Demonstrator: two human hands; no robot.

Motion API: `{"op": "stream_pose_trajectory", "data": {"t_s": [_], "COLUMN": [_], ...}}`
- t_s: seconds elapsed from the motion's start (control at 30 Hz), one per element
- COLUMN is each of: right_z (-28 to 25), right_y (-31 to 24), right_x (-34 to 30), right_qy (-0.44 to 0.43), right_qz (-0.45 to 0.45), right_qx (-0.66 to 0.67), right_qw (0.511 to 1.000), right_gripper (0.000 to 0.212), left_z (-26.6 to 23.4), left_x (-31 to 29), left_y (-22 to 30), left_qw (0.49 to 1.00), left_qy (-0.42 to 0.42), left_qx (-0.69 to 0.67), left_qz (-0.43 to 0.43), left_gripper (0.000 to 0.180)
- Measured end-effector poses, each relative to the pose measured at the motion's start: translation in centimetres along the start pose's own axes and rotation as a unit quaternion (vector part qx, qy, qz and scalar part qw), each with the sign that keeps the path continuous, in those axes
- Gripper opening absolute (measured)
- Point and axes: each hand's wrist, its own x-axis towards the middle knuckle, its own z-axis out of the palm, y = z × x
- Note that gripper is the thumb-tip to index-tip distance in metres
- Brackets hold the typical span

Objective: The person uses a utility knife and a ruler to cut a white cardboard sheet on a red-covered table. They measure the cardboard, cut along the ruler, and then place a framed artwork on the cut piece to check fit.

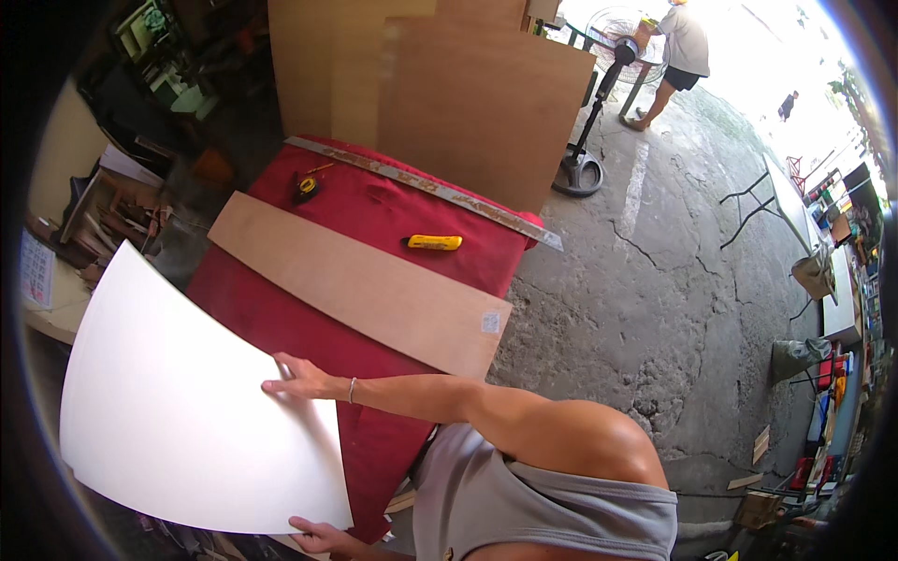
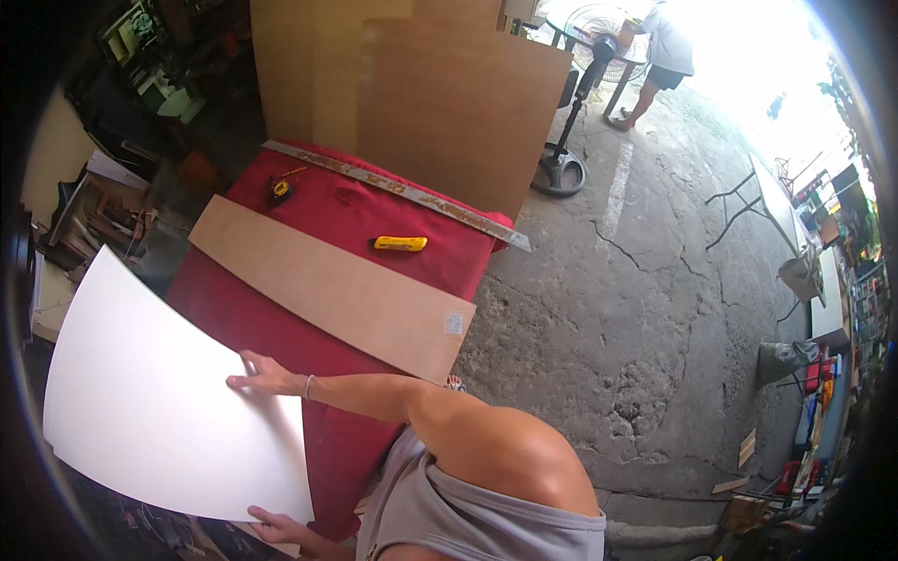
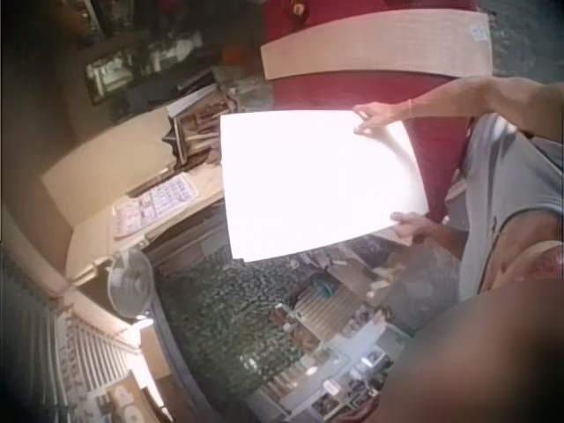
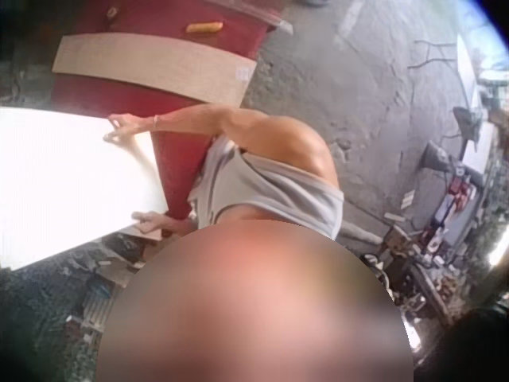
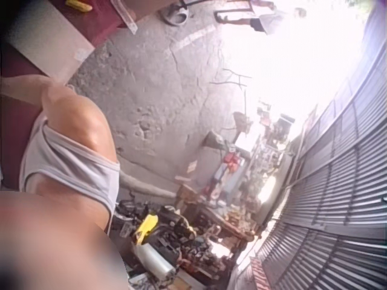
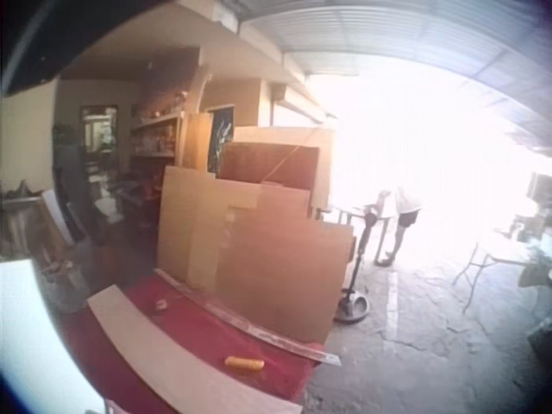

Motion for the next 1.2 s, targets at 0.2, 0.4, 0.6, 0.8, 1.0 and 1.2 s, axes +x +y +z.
{"op": "stream_pose_trajectory", "data": {"t_s": [0.2, 0.4, 0.6, 0.8, 1.0, 1.2], "right_z": [-7.7, -11.5, -10.5, -9.2, -10.0, -10.4], "right_y": [1.1, 4.7, 3.6, 3.7, 2.8, 2.7], "right_x": [-1.0, -3.6, -6.9, -8.0, -8.5, -9.0], "right_qy": [0.110, 0.164, 0.134, 0.178, 0.135, 0.160], "right_qz": [-0.096, -0.112, -0.166, -0.160, -0.134, -0.155], "right_qx": [-0.021, 0.005, -0.018, 0.017, -0.032, -0.020], "right_qw": [0.989, 0.980, 0.977, 0.971, 0.981, 0.975], "right_gripper": [0.078, 0.073, 0.074, 0.073, 0.075, 0.069], "left_z": [8.3, 10.8, 12.2, 11.8, 11.5, 10.7], "left_x": [-3.8, -6.6, -8.3, -6.0, -6.3, -4.9], "left_y": [2.3, 4.8, 0.4, 7.2, 4.9, 4.9], "left_qw": [0.968, 0.982, 0.993, 0.977, 0.974, 0.978], "left_qy": [0.107, 0.010, 0.082, 0.145, 0.104, 0.096], "left_qx": [0.043, 0.115, 0.040, -0.089, -0.112, -0.117], "left_qz": [0.224, 0.151, -0.077, -0.126, -0.165, -0.143], "left_gripper": [0.030, 0.041, 0.056, 0.067, 0.068, 0.064]}}
